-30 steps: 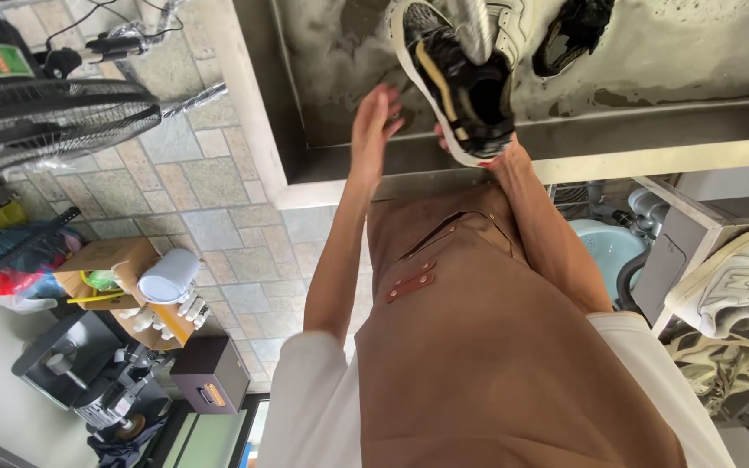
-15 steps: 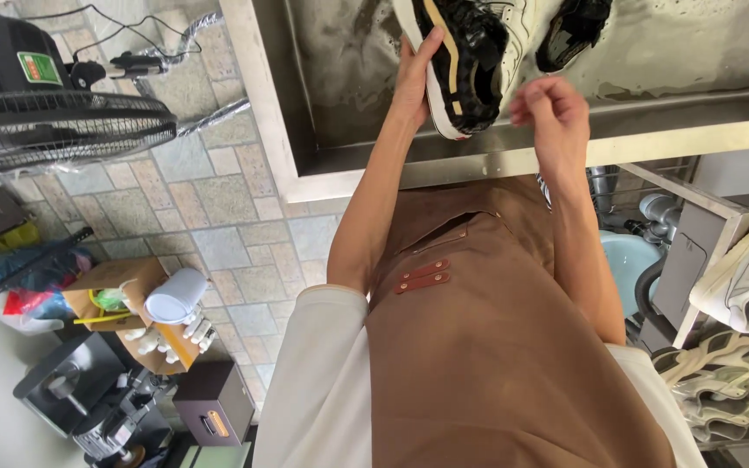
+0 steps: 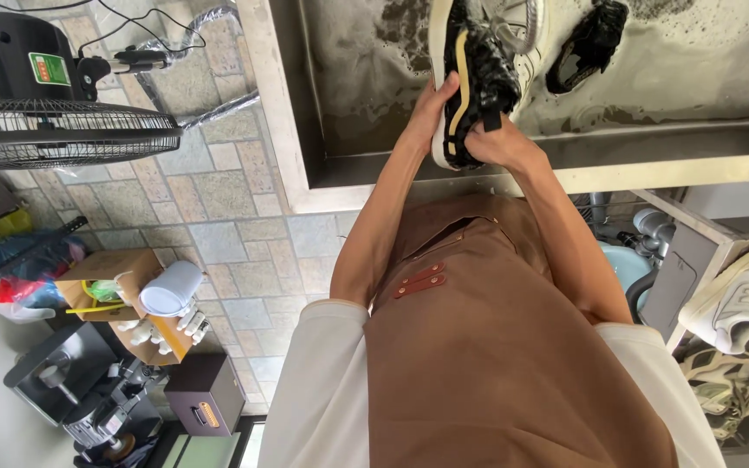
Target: Washing shoes in a specialized shoe-washing sink.
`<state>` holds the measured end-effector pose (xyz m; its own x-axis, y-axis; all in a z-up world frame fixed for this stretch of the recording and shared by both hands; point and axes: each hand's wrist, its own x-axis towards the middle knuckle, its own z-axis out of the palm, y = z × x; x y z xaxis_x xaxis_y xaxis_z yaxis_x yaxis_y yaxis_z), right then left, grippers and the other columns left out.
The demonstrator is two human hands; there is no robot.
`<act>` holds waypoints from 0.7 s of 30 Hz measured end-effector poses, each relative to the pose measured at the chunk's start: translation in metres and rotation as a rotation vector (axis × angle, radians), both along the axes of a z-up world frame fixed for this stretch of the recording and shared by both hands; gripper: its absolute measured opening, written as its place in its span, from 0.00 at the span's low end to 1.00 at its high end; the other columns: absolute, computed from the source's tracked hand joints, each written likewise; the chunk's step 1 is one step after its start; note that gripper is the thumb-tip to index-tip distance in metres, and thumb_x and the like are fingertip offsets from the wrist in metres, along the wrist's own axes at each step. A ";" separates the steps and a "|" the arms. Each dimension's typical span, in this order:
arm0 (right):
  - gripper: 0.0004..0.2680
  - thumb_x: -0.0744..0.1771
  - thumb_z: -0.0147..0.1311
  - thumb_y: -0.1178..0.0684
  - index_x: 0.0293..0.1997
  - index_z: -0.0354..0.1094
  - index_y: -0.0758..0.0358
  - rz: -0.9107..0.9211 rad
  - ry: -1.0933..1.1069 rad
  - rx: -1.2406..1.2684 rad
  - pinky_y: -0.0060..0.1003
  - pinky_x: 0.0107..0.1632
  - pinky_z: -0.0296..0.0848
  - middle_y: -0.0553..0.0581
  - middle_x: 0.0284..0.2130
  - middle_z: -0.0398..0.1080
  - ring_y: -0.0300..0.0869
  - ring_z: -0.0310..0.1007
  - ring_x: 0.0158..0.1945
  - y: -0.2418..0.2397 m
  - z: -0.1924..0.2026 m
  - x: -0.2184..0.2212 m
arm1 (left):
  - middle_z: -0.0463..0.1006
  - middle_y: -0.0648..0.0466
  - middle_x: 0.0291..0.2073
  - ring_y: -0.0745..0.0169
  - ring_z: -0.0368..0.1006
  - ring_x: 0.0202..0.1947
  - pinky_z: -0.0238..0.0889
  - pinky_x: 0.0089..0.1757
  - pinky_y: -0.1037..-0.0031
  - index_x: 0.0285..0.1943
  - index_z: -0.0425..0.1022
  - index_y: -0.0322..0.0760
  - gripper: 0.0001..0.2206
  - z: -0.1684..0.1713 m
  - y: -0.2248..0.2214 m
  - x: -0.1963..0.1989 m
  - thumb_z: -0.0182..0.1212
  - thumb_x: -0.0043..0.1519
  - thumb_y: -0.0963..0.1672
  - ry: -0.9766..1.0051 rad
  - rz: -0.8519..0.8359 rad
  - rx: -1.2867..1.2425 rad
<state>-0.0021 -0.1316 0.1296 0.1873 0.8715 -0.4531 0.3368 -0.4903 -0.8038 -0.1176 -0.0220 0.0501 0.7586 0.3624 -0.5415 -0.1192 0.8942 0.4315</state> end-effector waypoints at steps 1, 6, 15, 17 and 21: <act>0.13 0.64 0.45 0.66 0.53 0.66 0.73 0.006 0.001 0.000 0.50 0.47 0.73 0.73 0.42 0.73 0.61 0.75 0.46 0.004 -0.014 -0.004 | 0.72 0.43 0.59 0.52 0.71 0.58 0.70 0.55 0.63 0.75 0.54 0.31 0.43 0.000 0.002 -0.003 0.69 0.58 0.57 0.001 0.006 0.000; 0.14 0.68 0.51 0.63 0.61 0.65 0.71 -0.116 -0.185 0.306 0.52 0.56 0.70 0.75 0.51 0.72 0.65 0.71 0.55 0.019 -0.099 -0.004 | 0.74 0.44 0.58 0.52 0.74 0.57 0.72 0.54 0.61 0.72 0.60 0.32 0.40 -0.011 0.018 -0.006 0.70 0.57 0.57 -0.039 -0.005 -0.136; 0.15 0.70 0.47 0.43 0.55 0.70 0.64 -0.010 -0.451 -0.060 0.57 0.55 0.69 0.72 0.48 0.74 0.62 0.73 0.53 0.057 -0.191 0.054 | 0.77 0.49 0.53 0.55 0.76 0.51 0.75 0.47 0.58 0.66 0.67 0.37 0.25 -0.044 0.022 0.010 0.62 0.67 0.54 -0.112 0.025 -0.419; 0.15 0.70 0.46 0.43 0.55 0.70 0.63 -0.028 -0.494 0.000 0.57 0.53 0.70 0.72 0.47 0.74 0.64 0.72 0.52 0.049 -0.201 0.064 | 0.76 0.49 0.54 0.55 0.75 0.52 0.73 0.48 0.57 0.68 0.67 0.38 0.26 -0.043 0.024 0.015 0.62 0.67 0.53 -0.124 0.027 -0.419; 0.18 0.74 0.32 0.41 0.66 0.64 0.59 -0.176 -0.368 -0.555 0.59 0.52 0.68 0.77 0.47 0.72 0.65 0.72 0.52 0.001 -0.329 0.097 | 0.68 0.55 0.62 0.59 0.65 0.62 0.64 0.58 0.51 0.77 0.53 0.44 0.35 -0.008 0.050 0.024 0.66 0.63 0.52 0.040 -0.018 -0.279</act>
